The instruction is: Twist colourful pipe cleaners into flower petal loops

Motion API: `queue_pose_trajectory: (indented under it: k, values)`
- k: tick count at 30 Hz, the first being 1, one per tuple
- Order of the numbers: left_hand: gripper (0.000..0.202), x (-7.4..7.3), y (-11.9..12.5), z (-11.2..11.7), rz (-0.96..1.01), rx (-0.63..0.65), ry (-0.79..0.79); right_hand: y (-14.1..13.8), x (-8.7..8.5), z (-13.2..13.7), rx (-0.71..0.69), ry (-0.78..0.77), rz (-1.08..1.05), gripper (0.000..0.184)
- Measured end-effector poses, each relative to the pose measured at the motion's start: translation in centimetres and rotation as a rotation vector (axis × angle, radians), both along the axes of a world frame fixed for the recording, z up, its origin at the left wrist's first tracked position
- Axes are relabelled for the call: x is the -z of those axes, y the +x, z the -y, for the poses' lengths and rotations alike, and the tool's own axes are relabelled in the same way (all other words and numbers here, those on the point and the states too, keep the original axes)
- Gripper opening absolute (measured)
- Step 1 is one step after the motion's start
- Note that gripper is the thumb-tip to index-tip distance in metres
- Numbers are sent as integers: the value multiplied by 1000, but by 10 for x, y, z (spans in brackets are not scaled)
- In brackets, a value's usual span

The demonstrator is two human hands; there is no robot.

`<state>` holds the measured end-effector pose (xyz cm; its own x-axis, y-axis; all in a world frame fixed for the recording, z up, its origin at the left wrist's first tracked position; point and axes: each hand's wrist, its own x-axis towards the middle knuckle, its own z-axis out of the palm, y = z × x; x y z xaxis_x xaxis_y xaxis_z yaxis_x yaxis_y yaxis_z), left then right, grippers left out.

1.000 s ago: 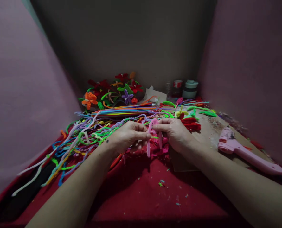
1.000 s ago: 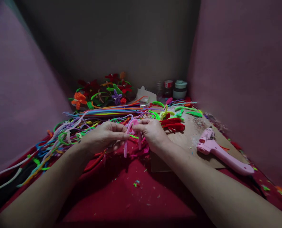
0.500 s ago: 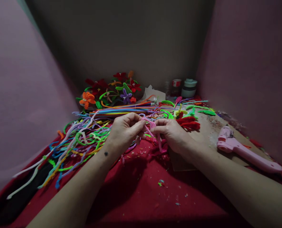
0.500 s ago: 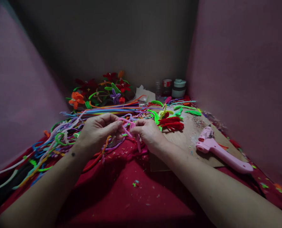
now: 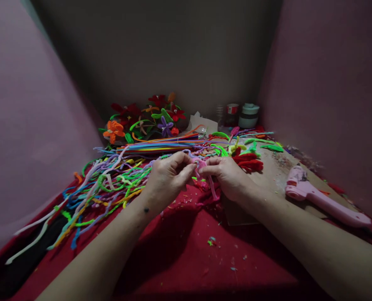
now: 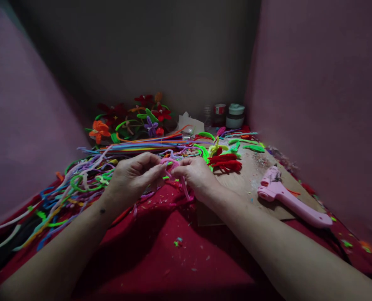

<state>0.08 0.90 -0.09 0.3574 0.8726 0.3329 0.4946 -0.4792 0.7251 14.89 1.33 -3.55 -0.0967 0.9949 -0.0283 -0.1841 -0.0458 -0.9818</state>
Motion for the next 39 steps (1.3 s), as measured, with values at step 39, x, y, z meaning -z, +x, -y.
queue_pose_trajectory:
  k: [39]
  values:
    - [5,19,4,-12,110,253,-457,2,-3,-4,-57,-44,-351,8]
